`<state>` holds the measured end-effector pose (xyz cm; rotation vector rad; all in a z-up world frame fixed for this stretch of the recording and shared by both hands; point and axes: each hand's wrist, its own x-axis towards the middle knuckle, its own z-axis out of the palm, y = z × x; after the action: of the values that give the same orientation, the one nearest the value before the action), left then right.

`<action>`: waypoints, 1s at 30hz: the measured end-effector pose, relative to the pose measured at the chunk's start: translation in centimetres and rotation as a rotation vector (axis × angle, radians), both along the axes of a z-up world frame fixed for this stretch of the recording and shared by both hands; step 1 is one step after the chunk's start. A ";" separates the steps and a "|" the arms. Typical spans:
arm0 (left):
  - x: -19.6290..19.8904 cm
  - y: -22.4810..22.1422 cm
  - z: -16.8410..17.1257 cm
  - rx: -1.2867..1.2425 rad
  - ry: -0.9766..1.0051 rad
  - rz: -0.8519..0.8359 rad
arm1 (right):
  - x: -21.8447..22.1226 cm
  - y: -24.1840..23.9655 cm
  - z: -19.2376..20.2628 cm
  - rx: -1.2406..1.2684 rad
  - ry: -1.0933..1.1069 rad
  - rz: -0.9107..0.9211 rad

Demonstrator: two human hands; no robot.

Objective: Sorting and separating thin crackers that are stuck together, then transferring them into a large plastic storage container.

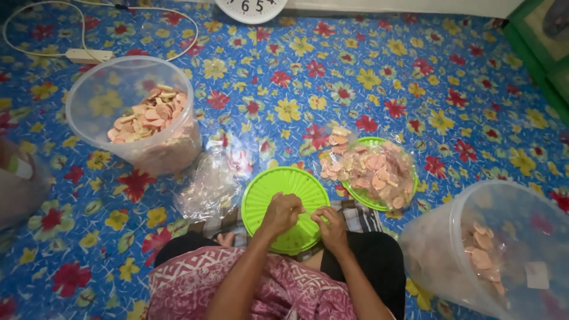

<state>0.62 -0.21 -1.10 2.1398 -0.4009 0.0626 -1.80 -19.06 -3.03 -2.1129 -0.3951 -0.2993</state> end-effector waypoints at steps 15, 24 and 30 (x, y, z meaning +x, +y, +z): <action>-1.0 -1.1 -2.0 0.081 -0.050 -0.086 | -0.6 0.1 -0.6 0.023 -0.020 0.041; -0.1 -0.7 -1.6 0.075 -0.048 -0.034 | 0.1 0.2 -0.6 0.047 -0.081 -0.018; 0.3 -0.2 0.7 0.009 0.010 -0.008 | 0.6 0.0 -1.4 0.054 -0.056 -0.090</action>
<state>0.92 -0.40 -0.45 2.1465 -0.4049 0.0456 -1.17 -19.07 -4.43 -2.0763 -0.3221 -0.4179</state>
